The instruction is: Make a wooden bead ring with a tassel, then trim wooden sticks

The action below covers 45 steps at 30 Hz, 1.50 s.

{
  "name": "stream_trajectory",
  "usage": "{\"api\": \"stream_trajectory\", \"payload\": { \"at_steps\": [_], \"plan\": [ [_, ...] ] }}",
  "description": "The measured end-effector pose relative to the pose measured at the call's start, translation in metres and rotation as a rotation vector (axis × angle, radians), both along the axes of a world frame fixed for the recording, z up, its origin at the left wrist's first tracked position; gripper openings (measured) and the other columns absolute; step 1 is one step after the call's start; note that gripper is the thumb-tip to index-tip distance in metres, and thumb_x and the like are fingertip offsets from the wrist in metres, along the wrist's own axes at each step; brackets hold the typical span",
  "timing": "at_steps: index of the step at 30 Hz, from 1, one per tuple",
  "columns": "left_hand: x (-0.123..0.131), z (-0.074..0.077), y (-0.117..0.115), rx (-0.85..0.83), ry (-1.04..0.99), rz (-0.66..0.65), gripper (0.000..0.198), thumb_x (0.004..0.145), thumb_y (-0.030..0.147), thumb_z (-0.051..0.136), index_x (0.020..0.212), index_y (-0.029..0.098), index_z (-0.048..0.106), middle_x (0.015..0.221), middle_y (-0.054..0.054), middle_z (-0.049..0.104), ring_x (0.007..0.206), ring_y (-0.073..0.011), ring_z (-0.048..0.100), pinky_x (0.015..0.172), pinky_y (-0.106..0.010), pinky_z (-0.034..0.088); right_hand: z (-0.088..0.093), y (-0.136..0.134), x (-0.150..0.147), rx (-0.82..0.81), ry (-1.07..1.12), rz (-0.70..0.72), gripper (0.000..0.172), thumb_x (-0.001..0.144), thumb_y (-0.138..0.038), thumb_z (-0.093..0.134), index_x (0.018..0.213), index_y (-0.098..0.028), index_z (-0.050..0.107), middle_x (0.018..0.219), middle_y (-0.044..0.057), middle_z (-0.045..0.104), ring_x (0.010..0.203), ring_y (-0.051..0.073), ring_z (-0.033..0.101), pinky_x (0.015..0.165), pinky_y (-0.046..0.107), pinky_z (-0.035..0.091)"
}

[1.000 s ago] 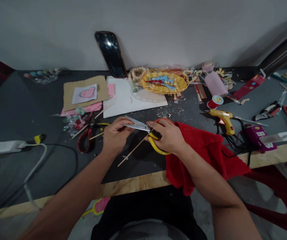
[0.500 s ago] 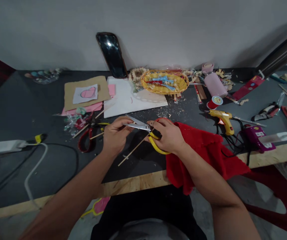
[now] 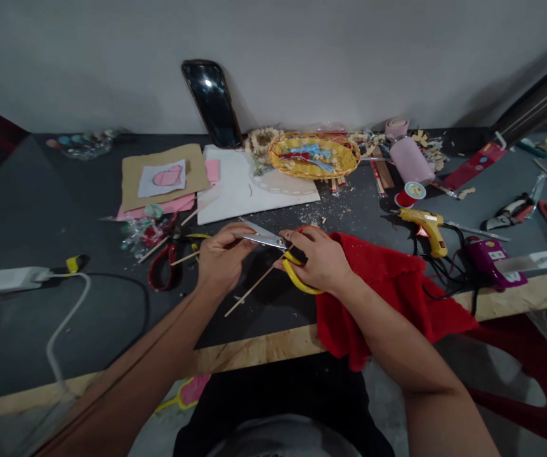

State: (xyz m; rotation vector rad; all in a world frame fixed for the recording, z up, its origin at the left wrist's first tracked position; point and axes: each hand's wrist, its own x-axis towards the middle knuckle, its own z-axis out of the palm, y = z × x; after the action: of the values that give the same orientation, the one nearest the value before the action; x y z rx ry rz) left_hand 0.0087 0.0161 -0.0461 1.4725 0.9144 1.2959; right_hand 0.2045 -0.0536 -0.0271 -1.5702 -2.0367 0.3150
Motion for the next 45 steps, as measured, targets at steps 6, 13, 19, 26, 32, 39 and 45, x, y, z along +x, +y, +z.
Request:
{"api": "stream_trajectory", "payload": {
  "at_steps": [6,13,19,26,32,39,45],
  "plan": [
    [0.001,0.005,-0.001,-0.012,0.017,0.011,0.011,0.071,0.031,0.079,0.075,0.021,0.076,0.085,-0.004,0.072,0.079,-0.0164,0.066,0.071,-0.029,0.054,0.001,0.000,-0.002,0.044,0.012,-0.007,0.053,0.085,-0.054,0.065,0.124,-0.019,0.064,0.110,0.011,0.069,0.101,0.024,0.065,0.090,0.036,0.056],
    [0.001,0.006,-0.002,0.003,-0.018,-0.005,0.008,0.072,0.028,0.079,0.074,0.021,0.076,0.083,-0.004,0.072,0.078,-0.0151,0.065,0.070,-0.027,0.052,0.004,-0.002,-0.003,0.086,-0.045,-0.015,0.053,0.086,-0.053,0.064,0.125,-0.018,0.065,0.106,0.011,0.070,0.096,0.024,0.067,0.086,0.034,0.057],
    [0.002,0.008,-0.003,-0.002,-0.004,0.003,0.008,0.073,0.027,0.077,0.071,0.020,0.075,0.081,-0.003,0.071,0.076,-0.0148,0.064,0.068,-0.026,0.051,0.008,-0.005,-0.004,0.071,-0.105,-0.036,0.053,0.086,-0.055,0.062,0.125,-0.019,0.065,0.104,0.010,0.071,0.094,0.023,0.068,0.080,0.032,0.056],
    [0.002,0.012,-0.004,-0.017,0.053,0.029,0.009,0.072,0.028,0.077,0.071,0.019,0.074,0.080,-0.003,0.070,0.074,-0.0146,0.063,0.068,-0.027,0.050,0.005,-0.005,-0.005,0.077,-0.122,-0.050,0.049,0.087,-0.055,0.062,0.121,-0.019,0.067,0.097,0.009,0.074,0.086,0.021,0.070,0.071,0.028,0.054],
    [0.002,0.012,-0.005,0.000,0.064,0.011,0.010,0.073,0.029,0.076,0.075,0.019,0.075,0.083,-0.004,0.071,0.079,-0.0158,0.065,0.073,-0.029,0.052,0.003,-0.001,-0.003,0.092,0.010,-0.079,0.050,0.086,-0.055,0.063,0.120,-0.019,0.065,0.104,0.010,0.072,0.093,0.022,0.069,0.075,0.029,0.055],
    [-0.002,0.011,-0.003,0.066,0.194,0.028,0.013,0.078,0.031,0.072,0.078,0.018,0.073,0.084,-0.004,0.071,0.077,-0.0155,0.064,0.070,-0.028,0.052,0.000,0.003,0.005,0.076,0.149,-0.084,0.050,0.084,-0.057,0.064,0.117,-0.021,0.062,0.109,0.011,0.068,0.093,0.023,0.064,0.083,0.035,0.054],
    [-0.009,0.008,0.009,0.325,0.841,0.026,0.008,0.081,0.025,0.068,0.080,0.022,0.076,0.089,-0.004,0.074,0.091,-0.0234,0.061,0.089,-0.040,0.048,-0.001,0.006,0.007,0.073,0.217,-0.150,0.051,0.084,-0.058,0.063,0.115,-0.018,0.063,0.085,0.006,0.063,0.078,0.020,0.061,0.069,0.031,0.052]
  ]
}}
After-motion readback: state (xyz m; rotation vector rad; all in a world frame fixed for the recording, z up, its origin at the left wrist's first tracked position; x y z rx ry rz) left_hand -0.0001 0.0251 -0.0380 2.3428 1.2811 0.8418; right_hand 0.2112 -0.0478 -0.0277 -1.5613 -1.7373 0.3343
